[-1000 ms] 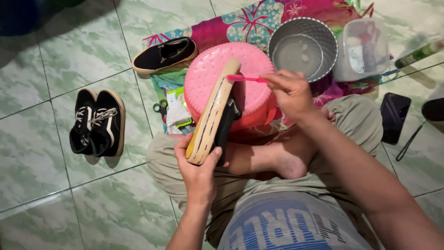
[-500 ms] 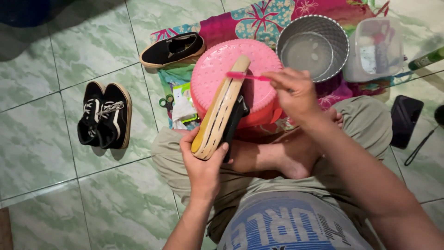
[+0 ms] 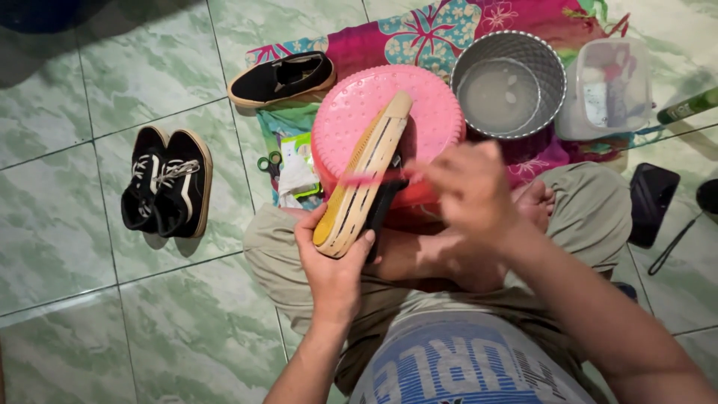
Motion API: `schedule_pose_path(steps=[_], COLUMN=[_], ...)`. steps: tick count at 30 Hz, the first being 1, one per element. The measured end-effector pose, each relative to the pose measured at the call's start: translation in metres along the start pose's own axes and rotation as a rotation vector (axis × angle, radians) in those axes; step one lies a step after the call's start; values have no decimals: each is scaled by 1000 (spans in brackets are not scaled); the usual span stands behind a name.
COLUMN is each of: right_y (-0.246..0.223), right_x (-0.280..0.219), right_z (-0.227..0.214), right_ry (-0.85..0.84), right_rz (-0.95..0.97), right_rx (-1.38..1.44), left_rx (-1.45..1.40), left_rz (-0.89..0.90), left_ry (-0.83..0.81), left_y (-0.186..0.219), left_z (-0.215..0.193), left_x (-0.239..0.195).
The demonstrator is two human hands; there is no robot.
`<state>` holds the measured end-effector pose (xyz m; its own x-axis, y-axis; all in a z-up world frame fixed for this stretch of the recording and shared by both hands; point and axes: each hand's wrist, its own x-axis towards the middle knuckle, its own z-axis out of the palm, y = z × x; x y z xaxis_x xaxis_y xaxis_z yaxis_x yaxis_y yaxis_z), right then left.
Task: The person scrubs the sole and sides of a black slip-on shoe using a pink toothbrush. They repeatedly dip the brush into a container of soapy water and continue scrubbing different areas of the shoe sole and upper.
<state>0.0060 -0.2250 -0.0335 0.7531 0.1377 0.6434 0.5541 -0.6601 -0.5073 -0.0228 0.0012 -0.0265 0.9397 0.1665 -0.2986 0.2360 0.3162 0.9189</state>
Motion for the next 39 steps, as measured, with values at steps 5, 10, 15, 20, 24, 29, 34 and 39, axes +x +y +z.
schedule_pose_path(steps=[5, 10, 15, 20, 24, 29, 34, 39], right_y=[10, 45, -55, 13, -27, -58, -21, -87], right_x=[3, -10, 2, -7, 8, 3, -8, 6], right_z=[-14, -21, -11, -18, -29, -22, -19, -22], right_ry=[16, 68, 20, 32, -3, -32, 60, 6], right_rz=[21, 64, 50, 37, -39, -8, 78, -1], right_rx=[-64, -223, -55, -109, -205, -115, -194, -99], left_rx=[-18, -36, -42, -39, 35, -4, -20, 10], left_rz=[-15, -26, -36, -43, -20, -25, -32, -1], left_ry=[13, 15, 26, 23, -11, -1, 1, -3], left_y=[3, 10, 8, 10, -3, 10, 12, 23], left_z=[-2, 2, 2, 0, -9, 4, 3, 11], left_x=[1, 0, 4, 1, 10, 2, 1, -3])
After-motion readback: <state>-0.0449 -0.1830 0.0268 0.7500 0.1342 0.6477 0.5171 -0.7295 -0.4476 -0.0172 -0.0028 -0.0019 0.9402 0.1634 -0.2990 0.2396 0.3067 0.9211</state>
